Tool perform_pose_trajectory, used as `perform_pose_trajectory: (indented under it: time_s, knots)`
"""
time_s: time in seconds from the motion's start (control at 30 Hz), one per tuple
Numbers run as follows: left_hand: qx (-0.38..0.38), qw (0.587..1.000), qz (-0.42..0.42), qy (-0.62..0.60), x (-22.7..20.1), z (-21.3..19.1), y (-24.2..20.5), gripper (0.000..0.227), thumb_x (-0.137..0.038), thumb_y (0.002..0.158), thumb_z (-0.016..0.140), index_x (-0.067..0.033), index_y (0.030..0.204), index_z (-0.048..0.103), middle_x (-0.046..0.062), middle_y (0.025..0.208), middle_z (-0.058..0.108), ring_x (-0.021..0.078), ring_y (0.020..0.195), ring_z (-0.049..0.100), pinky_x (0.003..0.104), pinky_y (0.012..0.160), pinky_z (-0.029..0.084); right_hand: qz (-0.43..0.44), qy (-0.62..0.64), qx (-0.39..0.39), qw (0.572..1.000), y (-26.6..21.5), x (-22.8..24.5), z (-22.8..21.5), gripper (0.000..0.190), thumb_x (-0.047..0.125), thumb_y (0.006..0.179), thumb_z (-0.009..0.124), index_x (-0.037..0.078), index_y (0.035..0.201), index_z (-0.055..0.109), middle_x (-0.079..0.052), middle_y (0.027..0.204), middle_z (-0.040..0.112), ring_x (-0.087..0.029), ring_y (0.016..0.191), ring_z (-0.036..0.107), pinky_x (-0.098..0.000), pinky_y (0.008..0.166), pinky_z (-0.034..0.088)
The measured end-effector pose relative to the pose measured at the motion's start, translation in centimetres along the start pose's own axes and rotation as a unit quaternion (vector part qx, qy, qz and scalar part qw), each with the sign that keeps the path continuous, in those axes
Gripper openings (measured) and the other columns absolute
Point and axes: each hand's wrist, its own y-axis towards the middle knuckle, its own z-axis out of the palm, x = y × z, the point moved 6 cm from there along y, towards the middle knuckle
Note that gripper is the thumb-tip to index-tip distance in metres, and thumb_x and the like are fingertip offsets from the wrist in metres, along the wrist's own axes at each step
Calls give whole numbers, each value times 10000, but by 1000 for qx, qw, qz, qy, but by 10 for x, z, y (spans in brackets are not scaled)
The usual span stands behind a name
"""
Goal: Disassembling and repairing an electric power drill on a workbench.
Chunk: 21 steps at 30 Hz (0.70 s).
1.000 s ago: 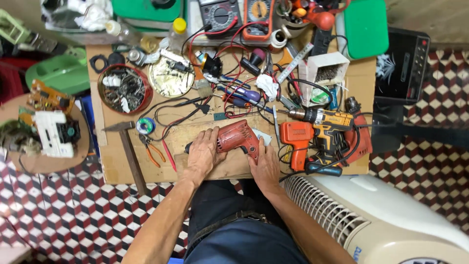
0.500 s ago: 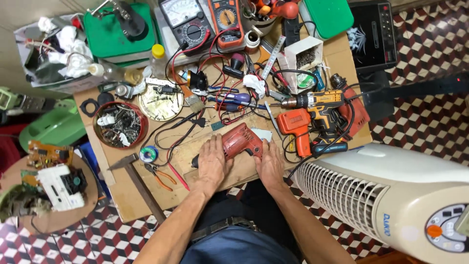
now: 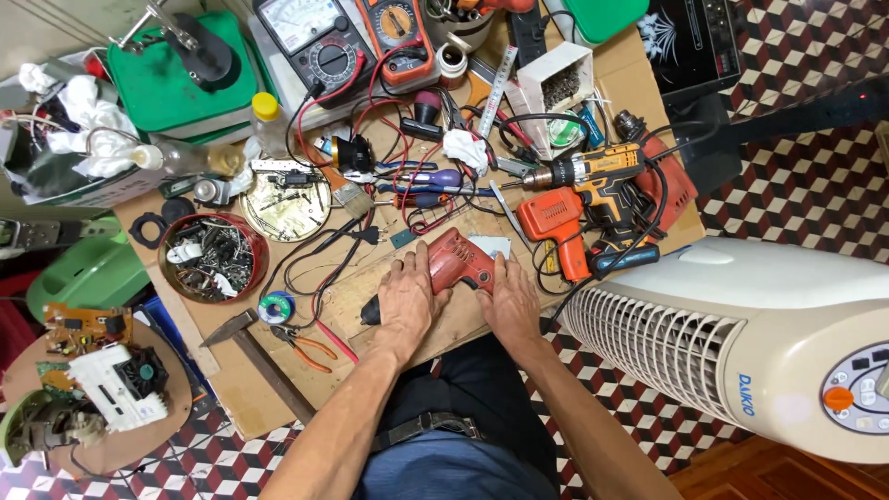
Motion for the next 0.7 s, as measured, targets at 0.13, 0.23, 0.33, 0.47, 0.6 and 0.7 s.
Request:
perform_pose_trajectory:
  time_s: [0.13, 0.23, 0.33, 0.47, 0.6, 0.7]
  knots:
    - [26, 999, -17, -14, 3, -7, 5, 1020, -402, 691, 890, -52, 1503, 383, 156, 1286, 580, 365, 1241, 536, 488, 1000, 473, -48, 17, -16, 999, 1, -9, -7, 819, 237, 797, 813, -95, 1442, 433, -241, 1411, 477, -409, 1280, 490, -453, 1044, 424]
    - [40, 999, -20, -23, 3, -7, 2, 982, -409, 705, 882, -98, 1503, 402, 143, 1306, 564, 352, 1258, 520, 517, 1021, 444, -58, 33, 2, 998, -1, -9, -5, 798, 224, 798, 802, -67, 1446, 439, -239, 1456, 471, -391, 1272, 502, -435, 1047, 434]
    - [31, 999, -19, -11, 1, -5, -1, 1006, -426, 710, 873, -110, 1528, 380, 148, 1278, 565, 349, 1254, 519, 502, 1043, 436, -58, 15, -8, 998, -1, -5, 0, 795, 220, 793, 800, -55, 1446, 440, -224, 1428, 501, -387, 1247, 520, -434, 1032, 447]
    - [15, 1000, 9, -7, 6, -1, -2, 1060, -415, 722, 867, -63, 1565, 329, 175, 1287, 564, 386, 1243, 515, 507, 1012, 443, -44, -5, -35, 998, -2, -4, 4, 777, 181, 812, 785, -73, 1458, 436, -228, 1377, 518, -391, 1186, 537, -448, 999, 457]
    - [22, 998, 34, -46, 36, -5, -20, 1064, -451, 699, 894, -48, 1521, 350, 211, 1299, 571, 398, 1221, 536, 519, 1037, 417, 0, 11, 4, 1000, -3, -9, 10, 767, 184, 845, 782, -58, 1485, 436, -213, 1305, 531, -387, 1194, 535, -444, 1022, 455]
    - [45, 997, 9, -59, 68, -19, -42, 997, -390, 671, 893, -69, 1492, 426, 162, 1260, 614, 362, 1201, 576, 473, 1025, 455, -48, 2, -53, 997, -5, -5, 5, 737, 139, 793, 788, -83, 1420, 472, -242, 1414, 507, -417, 1215, 523, -458, 1031, 446]
